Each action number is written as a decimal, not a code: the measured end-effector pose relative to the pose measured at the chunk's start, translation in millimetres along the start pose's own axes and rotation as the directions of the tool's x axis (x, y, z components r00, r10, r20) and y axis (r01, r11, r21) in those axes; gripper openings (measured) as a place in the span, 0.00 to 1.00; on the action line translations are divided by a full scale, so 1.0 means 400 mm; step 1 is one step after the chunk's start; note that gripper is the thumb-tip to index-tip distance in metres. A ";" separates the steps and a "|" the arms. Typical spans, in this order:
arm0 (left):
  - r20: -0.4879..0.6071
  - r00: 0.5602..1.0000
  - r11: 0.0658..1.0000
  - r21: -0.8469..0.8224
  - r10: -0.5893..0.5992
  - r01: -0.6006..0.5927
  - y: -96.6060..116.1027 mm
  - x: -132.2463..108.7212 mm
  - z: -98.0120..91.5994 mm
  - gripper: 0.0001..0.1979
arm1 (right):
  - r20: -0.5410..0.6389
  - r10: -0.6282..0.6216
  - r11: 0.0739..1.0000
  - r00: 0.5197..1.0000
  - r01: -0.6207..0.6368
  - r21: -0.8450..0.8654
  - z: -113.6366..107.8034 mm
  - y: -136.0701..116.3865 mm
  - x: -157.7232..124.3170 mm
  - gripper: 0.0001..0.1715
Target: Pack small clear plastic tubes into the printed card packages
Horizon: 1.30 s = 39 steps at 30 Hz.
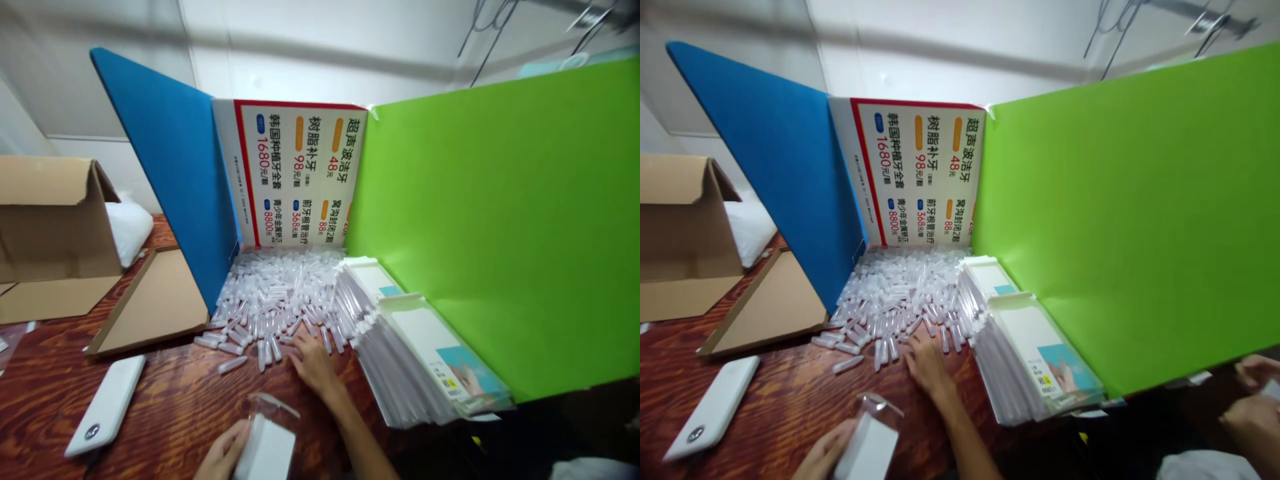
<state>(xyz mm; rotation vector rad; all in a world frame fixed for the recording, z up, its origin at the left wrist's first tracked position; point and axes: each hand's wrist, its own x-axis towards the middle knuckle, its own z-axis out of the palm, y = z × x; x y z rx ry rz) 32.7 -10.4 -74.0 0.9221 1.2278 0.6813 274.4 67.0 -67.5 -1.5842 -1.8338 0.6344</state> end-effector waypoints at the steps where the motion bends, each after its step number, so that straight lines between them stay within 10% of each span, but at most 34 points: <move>1: 0.017 1.000 1.000 -0.006 0.019 -0.019 0.006 -0.007 -0.001 0.37 | 0.017 0.000 0.999 1.000 0.000 -0.039 0.000 0.007 0.027 0.13; 10: 0.214 0.972 0.990 -0.124 0.093 -0.067 -0.037 -0.034 0.002 0.31 | 0.063 0.108 0.951 0.992 -0.122 0.283 0.010 0.025 -0.028 0.16; 16: 0.375 0.927 1.000 -0.023 0.027 -0.020 -0.035 -0.034 0.033 0.28 | 0.195 0.133 0.410 0.972 -0.234 0.882 0.019 -0.026 -0.193 0.22; 23: 0.135 0.977 0.984 -0.044 -0.165 0.172 -0.047 -0.059 0.060 0.37 | 0.184 0.181 0.495 0.966 -0.251 0.832 -0.010 0.019 -0.277 0.24; 34: 0.438 0.896 0.997 0.061 -0.077 0.055 -0.033 -0.125 0.114 0.24 | 0.432 0.052 0.597 0.900 -0.375 0.709 -0.041 -0.012 -0.360 0.18; 39: 0.379 0.921 0.994 0.091 -0.084 0.053 -0.019 -0.151 0.090 0.26 | 0.421 -0.001 0.662 0.907 -0.315 0.680 -0.069 0.000 -0.397 0.17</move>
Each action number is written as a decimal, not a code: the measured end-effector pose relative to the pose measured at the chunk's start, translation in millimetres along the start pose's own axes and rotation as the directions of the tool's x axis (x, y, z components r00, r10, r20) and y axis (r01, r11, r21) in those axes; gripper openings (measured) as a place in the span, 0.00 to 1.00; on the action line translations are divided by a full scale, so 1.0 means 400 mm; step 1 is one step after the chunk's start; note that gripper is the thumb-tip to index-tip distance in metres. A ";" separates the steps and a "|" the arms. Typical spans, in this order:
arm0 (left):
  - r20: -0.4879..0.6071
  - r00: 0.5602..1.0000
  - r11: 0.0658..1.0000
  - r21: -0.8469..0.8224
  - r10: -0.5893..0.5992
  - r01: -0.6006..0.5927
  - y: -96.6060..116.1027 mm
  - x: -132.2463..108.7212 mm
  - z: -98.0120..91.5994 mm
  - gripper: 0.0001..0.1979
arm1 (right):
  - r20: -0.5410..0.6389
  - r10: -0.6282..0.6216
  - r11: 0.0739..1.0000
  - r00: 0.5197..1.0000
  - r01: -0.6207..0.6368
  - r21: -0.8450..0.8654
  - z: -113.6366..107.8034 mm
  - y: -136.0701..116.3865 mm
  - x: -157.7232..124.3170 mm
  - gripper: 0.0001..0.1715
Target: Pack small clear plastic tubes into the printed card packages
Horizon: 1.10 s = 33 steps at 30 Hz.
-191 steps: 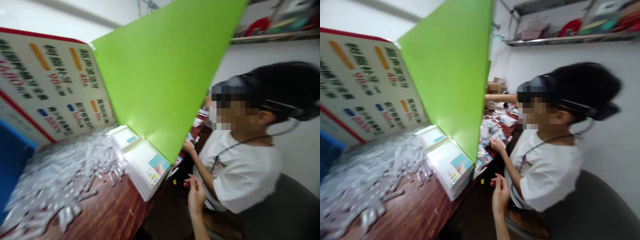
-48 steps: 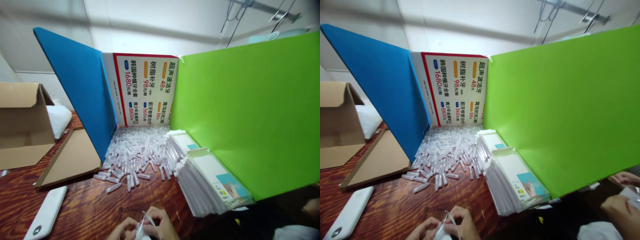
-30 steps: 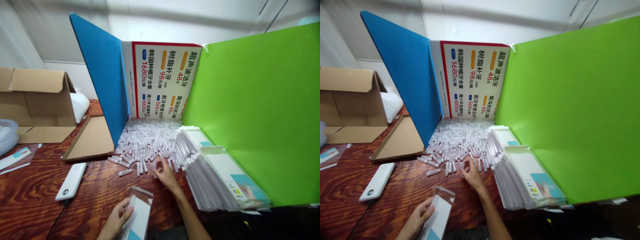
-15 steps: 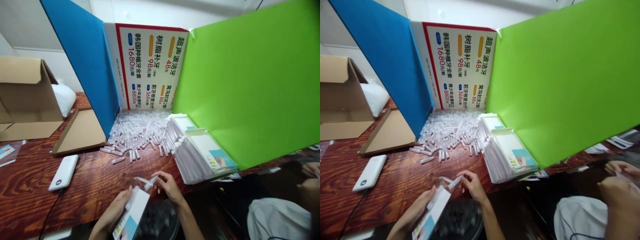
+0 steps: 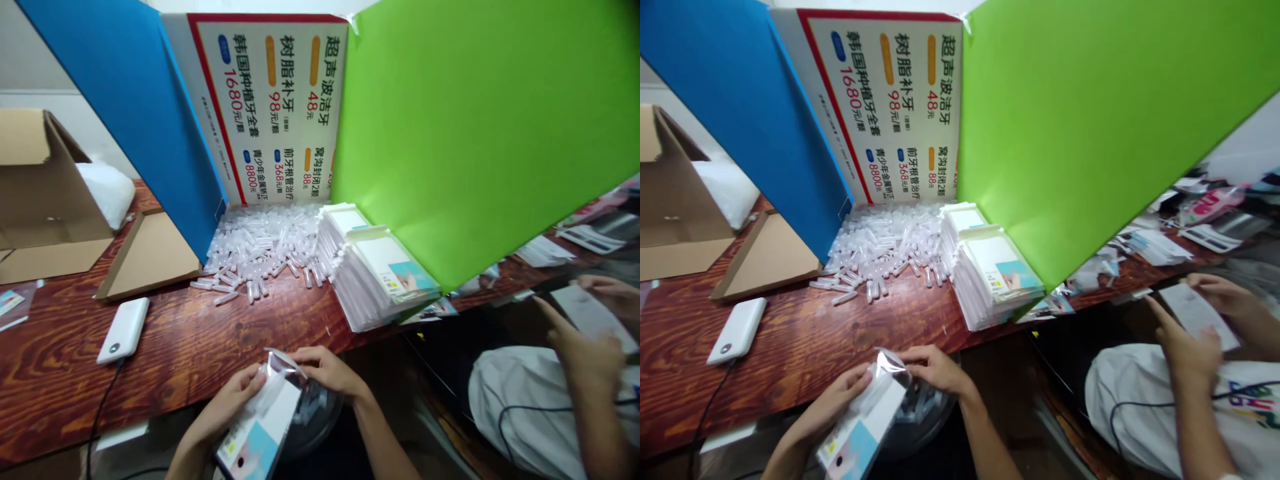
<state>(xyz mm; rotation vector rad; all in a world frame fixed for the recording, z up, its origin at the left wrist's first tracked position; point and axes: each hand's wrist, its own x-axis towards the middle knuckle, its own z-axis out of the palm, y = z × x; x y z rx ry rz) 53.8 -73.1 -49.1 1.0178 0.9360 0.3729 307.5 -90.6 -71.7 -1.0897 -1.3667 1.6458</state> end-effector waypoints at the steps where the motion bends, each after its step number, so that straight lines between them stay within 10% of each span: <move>1: -0.064 0.998 1.000 -0.021 -0.013 0.012 -0.003 -0.013 -0.016 0.28 | -0.054 0.021 0.997 0.998 -0.025 -0.069 -0.008 0.001 -0.015 0.16; 6: -0.306 0.952 0.994 -0.105 -0.031 -0.001 -0.039 -0.065 -0.109 0.46 | 0.053 0.064 0.612 0.997 0.003 -0.791 0.014 0.055 -0.071 0.08; 15: -0.257 0.965 0.998 0.002 0.059 -0.061 -0.054 -0.016 -0.063 0.48 | 0.112 0.244 0.316 0.963 0.031 -0.948 0.100 0.209 -0.004 0.09; 21: -0.189 0.980 0.995 0.086 0.069 -0.054 -0.038 -0.016 -0.055 0.46 | 0.148 0.148 0.436 0.978 0.070 -0.897 0.033 0.134 -0.036 0.09; 23: -0.074 0.995 0.996 0.072 0.062 -0.057 -0.021 -0.023 -0.051 0.45 | 0.064 0.016 0.663 0.998 0.038 -0.748 0.033 0.089 -0.050 0.09; 26: 0.052 0.998 0.998 0.055 0.041 -0.044 0.005 -0.027 -0.037 0.43 | -0.262 -0.097 0.994 0.960 0.078 -0.083 0.061 0.039 -0.047 0.14; 29: 0.129 0.991 1.000 0.018 0.019 -0.021 0.015 -0.019 -0.024 0.42 | -0.382 -0.063 0.923 0.922 0.199 0.329 0.107 0.031 -0.020 0.26; 33: 0.124 0.991 0.998 0.012 0.053 -0.055 0.009 -0.010 -0.031 0.41 | -0.399 -0.062 0.928 0.915 0.200 0.315 0.150 0.050 0.009 0.25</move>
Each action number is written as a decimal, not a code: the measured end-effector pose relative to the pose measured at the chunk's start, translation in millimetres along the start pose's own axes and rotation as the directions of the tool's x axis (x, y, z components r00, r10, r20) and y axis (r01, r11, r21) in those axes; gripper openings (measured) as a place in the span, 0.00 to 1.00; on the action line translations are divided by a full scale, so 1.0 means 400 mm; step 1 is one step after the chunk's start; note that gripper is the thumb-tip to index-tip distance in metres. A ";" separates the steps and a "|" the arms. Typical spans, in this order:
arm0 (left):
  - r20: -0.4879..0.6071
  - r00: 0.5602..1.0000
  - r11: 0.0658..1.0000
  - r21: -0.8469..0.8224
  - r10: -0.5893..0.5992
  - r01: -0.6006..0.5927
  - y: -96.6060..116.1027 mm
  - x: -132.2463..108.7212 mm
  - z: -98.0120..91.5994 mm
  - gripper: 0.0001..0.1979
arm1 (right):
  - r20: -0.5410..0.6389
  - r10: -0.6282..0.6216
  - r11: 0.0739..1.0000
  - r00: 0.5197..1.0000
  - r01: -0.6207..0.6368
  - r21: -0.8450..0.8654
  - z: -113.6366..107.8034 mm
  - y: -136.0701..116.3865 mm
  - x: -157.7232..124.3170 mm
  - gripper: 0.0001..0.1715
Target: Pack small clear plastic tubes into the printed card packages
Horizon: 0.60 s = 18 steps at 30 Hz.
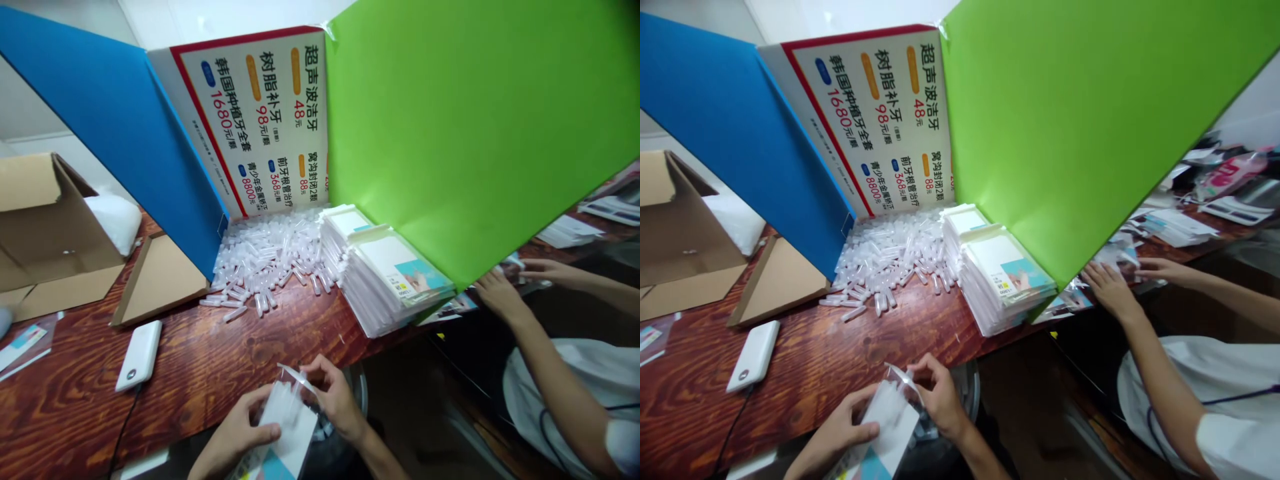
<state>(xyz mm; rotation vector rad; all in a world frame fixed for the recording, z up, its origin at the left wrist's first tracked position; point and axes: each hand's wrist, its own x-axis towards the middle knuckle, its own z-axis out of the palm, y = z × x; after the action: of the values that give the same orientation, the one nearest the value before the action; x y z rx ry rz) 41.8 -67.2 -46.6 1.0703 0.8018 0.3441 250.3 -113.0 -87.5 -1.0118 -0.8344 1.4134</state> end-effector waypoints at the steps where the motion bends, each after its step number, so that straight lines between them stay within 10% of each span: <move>1: -0.023 1.000 1.000 0.028 0.002 -0.002 -0.003 -0.002 -0.005 0.40 | 0.019 -0.025 0.999 1.000 0.026 -0.046 0.002 0.004 0.000 0.23; 6: -0.162 0.984 0.986 0.139 -0.071 0.094 -0.008 -0.021 -0.014 0.32 | 0.287 -0.041 0.959 0.957 0.119 -0.257 -0.022 -0.011 0.006 0.15; 18: -0.246 0.968 0.967 0.233 -0.044 0.103 -0.021 0.020 0.044 0.35 | 0.396 0.149 0.975 0.906 -0.068 -0.211 -0.045 -0.045 -0.045 0.33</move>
<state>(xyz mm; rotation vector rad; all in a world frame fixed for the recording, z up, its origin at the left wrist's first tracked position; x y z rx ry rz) 59.1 -77.4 -53.1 1.2394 1.1189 0.3203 273.3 -130.3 -75.5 -0.9288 -1.2592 1.6985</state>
